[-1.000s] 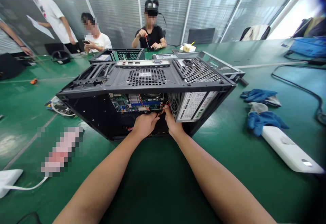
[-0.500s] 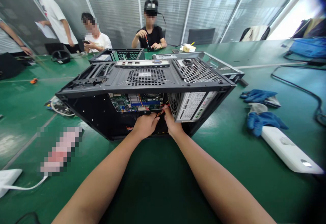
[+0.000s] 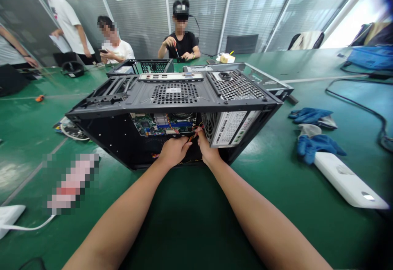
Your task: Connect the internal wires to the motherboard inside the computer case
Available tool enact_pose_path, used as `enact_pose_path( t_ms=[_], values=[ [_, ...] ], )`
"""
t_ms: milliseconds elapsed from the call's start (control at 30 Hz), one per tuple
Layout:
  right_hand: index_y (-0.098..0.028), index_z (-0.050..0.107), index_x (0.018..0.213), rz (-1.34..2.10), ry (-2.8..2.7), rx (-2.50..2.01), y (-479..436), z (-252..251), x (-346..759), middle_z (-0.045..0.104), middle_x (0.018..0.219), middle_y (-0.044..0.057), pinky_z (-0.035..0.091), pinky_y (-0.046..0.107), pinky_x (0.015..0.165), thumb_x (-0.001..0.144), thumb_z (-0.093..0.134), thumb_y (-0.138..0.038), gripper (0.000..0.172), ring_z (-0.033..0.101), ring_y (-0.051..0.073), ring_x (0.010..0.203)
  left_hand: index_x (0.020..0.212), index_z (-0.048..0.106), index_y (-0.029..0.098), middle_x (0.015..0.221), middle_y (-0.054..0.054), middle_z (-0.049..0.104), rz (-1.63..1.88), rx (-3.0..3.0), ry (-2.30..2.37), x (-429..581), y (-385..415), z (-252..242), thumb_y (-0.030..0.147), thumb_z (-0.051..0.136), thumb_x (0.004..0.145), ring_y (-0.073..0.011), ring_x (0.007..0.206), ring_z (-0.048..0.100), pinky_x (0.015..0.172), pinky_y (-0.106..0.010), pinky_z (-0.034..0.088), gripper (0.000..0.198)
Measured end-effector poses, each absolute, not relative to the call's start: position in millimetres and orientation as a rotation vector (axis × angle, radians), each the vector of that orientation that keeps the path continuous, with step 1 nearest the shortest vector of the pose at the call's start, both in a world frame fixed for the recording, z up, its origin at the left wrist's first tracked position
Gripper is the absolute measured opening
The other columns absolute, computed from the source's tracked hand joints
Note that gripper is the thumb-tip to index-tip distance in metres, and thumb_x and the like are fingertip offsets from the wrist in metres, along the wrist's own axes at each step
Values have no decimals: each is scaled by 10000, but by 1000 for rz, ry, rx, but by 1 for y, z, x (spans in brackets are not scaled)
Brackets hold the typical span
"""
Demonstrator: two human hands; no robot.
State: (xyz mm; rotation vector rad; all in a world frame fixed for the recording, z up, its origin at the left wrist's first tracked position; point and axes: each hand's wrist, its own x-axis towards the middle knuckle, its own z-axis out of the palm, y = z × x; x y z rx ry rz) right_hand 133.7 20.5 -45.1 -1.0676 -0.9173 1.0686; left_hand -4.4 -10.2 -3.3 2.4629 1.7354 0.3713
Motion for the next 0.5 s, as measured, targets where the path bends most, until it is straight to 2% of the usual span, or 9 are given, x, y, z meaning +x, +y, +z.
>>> enact_pose_path(
  t_ms=[500],
  values=[
    [-217,615,794,1084,-882,-1062,21,-45,132,447,652,-27,350,272,502,734,644,-671,458,350,110,552,1000,642,179,811,-100,713,358,2448,1715,-3,-11,-6,389,359,996,-248,752,698,677,-321,499,353]
  ],
)
